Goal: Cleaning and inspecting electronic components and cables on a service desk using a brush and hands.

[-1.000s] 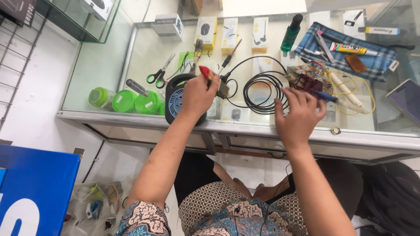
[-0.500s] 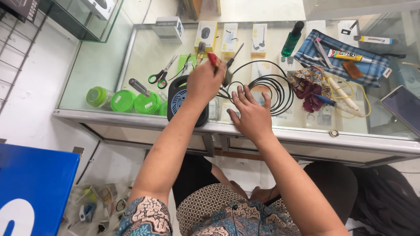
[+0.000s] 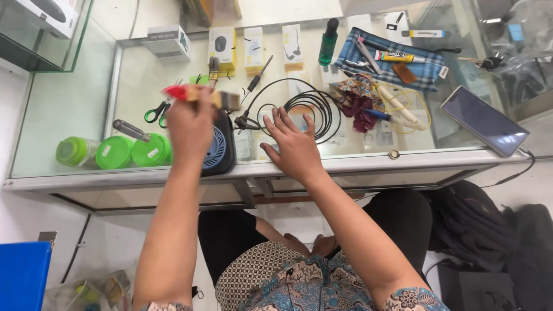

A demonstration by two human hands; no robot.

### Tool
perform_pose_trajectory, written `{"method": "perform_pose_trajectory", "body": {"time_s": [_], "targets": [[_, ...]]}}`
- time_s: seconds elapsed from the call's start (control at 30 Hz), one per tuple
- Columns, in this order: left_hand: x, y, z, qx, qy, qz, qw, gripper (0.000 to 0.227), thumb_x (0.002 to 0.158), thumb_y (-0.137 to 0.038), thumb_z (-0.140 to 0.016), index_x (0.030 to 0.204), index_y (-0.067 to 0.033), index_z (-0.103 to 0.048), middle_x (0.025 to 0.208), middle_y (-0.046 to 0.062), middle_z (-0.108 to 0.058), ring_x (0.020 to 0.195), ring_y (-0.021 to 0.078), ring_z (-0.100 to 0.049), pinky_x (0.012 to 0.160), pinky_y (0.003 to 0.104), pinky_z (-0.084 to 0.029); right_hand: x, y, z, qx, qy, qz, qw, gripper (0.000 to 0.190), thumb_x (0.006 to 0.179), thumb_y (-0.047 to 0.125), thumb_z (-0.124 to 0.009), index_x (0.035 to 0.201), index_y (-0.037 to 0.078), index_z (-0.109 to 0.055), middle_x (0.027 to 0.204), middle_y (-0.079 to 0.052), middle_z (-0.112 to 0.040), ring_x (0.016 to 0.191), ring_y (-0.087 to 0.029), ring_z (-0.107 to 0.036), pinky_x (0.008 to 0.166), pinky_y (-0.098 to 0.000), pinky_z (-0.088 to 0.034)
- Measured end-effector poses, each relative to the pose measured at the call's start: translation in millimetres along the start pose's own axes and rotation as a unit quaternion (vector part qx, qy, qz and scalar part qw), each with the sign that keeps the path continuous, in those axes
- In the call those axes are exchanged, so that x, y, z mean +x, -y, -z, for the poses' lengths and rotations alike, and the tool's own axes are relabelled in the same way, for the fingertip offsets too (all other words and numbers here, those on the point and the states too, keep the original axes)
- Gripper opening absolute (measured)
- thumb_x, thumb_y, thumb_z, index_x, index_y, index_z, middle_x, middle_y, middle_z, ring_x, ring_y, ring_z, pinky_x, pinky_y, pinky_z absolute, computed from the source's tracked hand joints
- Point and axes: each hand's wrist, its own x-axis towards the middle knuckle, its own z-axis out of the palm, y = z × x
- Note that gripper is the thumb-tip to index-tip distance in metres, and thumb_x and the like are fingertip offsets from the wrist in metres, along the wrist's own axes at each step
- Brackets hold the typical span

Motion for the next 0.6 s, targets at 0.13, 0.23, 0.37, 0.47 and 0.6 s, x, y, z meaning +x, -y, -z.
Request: {"method": "perform_pose_trajectory", "body": {"time_s": [0.13, 0.23, 0.37, 0.47, 0.6], "targets": [[-45.7, 16.7, 68.4, -0.131, -0.024, 0.059, 0.989, 0.021, 0.105, -0.016, -0.059, 0.119, -0.0093, -0.072, 0.07, 0.01, -0.067, 0.049, 0.0147, -0.058, 0.049, 0.024, -0.047, -4.0, -17.3, 32.0, 0.22, -0.063, -0.043, 0.973, 0.048, 0.098, 0.025, -0.07, 0.144, 0.028, -0.059, 0.154, 0.002, -0.056, 0.148, -0.016, -0.045, 0.12, -0.0507, -0.02], [-87.8, 47.4, 109.2, -0.078, 0.012, 0.105, 0.991, 0.029, 0.099, -0.01, -0.063, 0.126, -0.0149, -0.073, 0.096, 0.017, -0.073, 0.068, 0.0199, -0.065, 0.062, 0.029, -0.049, -11.7, -60.6, 67.9, 0.226, -0.158, -0.089, 0.957, 0.033, 0.09, 0.011, -0.077, 0.121, 0.021, -0.073, 0.108, 0.004, -0.075, 0.105, -0.021, -0.07, 0.093, -0.0362, -0.047], [-123.7, 106.3, 128.8, -0.002, -0.049, 0.042, 0.998, 0.035, 0.102, -0.013, -0.055, 0.134, -0.0085, -0.068, 0.117, 0.015, -0.071, 0.095, 0.0223, -0.067, 0.08, 0.03, -0.046, -22.9, -145.8, 77.1, -0.13, -0.109, -0.102, 0.98, 0.043, 0.089, 0.03, -0.075, 0.131, 0.022, -0.073, 0.105, -0.006, -0.071, 0.098, -0.03, -0.063, 0.083, -0.0487, -0.044], [-133.1, 126.6, 133.9, 0.121, -0.034, -0.076, 0.989, 0.041, 0.095, -0.009, -0.061, 0.135, -0.0064, -0.066, 0.125, 0.013, -0.07, 0.107, 0.0313, -0.065, 0.1, 0.041, -0.048, -20.1, -175.1, 64.4, -0.285, -0.022, -0.089, 0.954, 0.031, 0.099, 0.051, -0.067, 0.126, 0.036, -0.074, 0.12, 0.006, -0.074, 0.115, -0.028, -0.06, 0.089, -0.0537, -0.034], [-128.5, 122.1, 121.4, 0.201, 0.03, -0.117, 0.972, 0.051, 0.085, -0.019, -0.061, 0.136, -0.0173, -0.067, 0.116, 0.009, -0.07, 0.099, 0.0308, -0.06, 0.088, 0.043, -0.049, -11.5, -187.9, 70.5, -0.127, -0.103, -0.13, 0.978, 0.007, 0.108, 0.029, -0.079, 0.114, 0.03, -0.078, 0.116, 0.005, -0.076, 0.128, -0.03, -0.057, 0.099, -0.0524, -0.022]]}}
